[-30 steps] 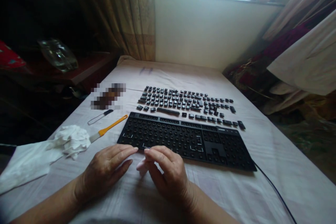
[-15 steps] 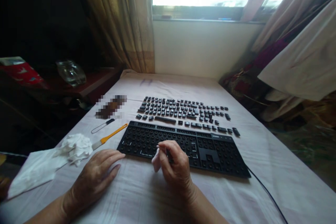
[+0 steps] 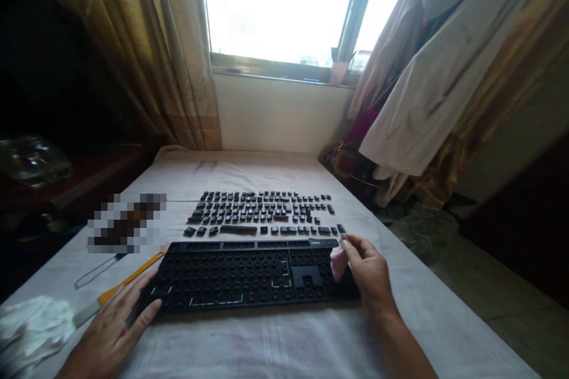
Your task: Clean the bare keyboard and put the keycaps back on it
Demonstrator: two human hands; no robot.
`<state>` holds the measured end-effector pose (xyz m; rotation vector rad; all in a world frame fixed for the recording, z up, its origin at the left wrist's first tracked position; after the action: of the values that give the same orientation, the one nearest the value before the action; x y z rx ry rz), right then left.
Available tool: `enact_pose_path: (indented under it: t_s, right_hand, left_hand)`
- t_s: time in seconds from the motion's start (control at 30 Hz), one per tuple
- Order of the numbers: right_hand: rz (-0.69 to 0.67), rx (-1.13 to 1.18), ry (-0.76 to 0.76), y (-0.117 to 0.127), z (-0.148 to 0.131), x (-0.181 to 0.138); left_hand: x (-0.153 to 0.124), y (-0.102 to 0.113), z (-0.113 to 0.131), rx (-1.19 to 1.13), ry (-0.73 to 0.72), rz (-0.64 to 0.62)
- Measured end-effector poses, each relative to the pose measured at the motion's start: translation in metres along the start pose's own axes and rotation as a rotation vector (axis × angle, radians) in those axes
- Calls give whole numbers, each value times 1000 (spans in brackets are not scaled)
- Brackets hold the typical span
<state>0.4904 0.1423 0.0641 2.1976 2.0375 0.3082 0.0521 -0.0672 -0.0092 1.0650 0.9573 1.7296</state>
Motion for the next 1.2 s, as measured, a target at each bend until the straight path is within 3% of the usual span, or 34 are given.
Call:
enact_pose_path:
  t_s: [0.1,0.4,0.57,0.73,0.9,1.03,1.2]
  right_hand:
    - [-7,33,-50,10,8,8]
    - [-208,101,-144,-27,13,0]
    - [-252,102,-148,-32,12,1]
    - [-302,69,-112,-45,10,-1]
    - [-424,-2,49,-82,-25,-14]
    - [-545,101,79,-125,-42,-37]
    - [-709,180,81,-165,-31,-65]
  left_hand:
    - [-1,-2,-1,9,-15,-8]
    - [-12,-5,-8,40,0,-66]
    - [-18,2,-2,117,-76,-48]
    - [-8,18,-13,155,-123,-7]
    - [43,42,-8,204,-342,78]
    - [82,41,-7,96,-300,60]
    - [82,25,-4,56,-289,-24]
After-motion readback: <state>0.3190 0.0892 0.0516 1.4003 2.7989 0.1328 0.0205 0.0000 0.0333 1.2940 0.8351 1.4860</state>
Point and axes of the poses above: each hand's wrist, its own x-axis towards the middle knuckle, its own y-axis out of the back of the hand, z = x × y, the point moved 5 cm from there along x, towards the middle knuckle, and after that the axes turned 14 degrees about -z, right-handed, at the moved point
